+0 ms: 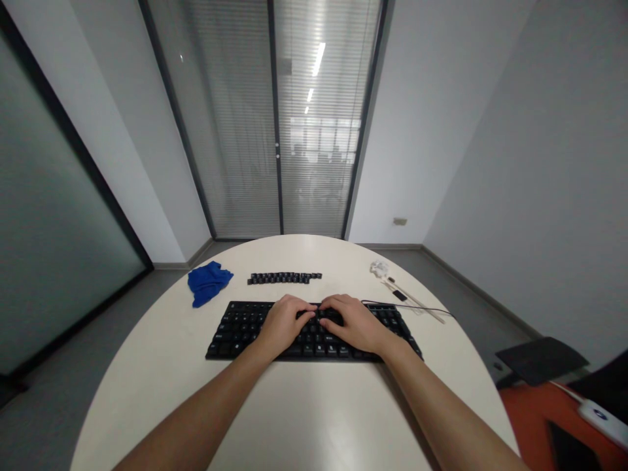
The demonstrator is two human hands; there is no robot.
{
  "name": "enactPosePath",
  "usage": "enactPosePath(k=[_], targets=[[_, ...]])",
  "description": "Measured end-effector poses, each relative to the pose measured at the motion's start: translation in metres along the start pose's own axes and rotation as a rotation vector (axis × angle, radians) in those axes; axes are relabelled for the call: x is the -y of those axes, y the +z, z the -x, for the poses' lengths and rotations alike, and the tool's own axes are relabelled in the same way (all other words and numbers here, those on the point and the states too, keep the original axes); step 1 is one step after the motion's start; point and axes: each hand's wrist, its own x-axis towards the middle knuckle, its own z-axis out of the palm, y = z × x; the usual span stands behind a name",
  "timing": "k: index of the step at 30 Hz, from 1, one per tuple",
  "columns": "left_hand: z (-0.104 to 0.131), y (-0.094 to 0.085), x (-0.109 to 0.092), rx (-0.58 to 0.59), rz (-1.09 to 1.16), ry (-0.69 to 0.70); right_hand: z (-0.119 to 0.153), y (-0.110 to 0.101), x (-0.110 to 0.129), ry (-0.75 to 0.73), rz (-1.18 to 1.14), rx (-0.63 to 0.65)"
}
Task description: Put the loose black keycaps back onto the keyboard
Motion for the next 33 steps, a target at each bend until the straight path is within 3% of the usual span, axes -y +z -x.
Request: enactPosePath(k=[5,11,26,33], targets=[[0.0014,-0.0011,-0.0046,-0.002,-0.029,0.025,0.0002,0.0019,-0.0018,-0.01,0.002,-0.002],[0.0022,-0.0011,-0.0038,-0.016,-0.01,-0.052,0.0002,0.0024,-0.0026,-0.015,0.002,-0.003],[0.0,0.0014,0.0011,-0.01,0.018,-0.091,0.0007,0.0022,-0.0016,-0.003,0.013,-0.001],[0.0013,-0.001,-0.0037,-0.014,-0.039,0.001,0.0008,0.0007,0.0007,-0.002,0.022,0.005]])
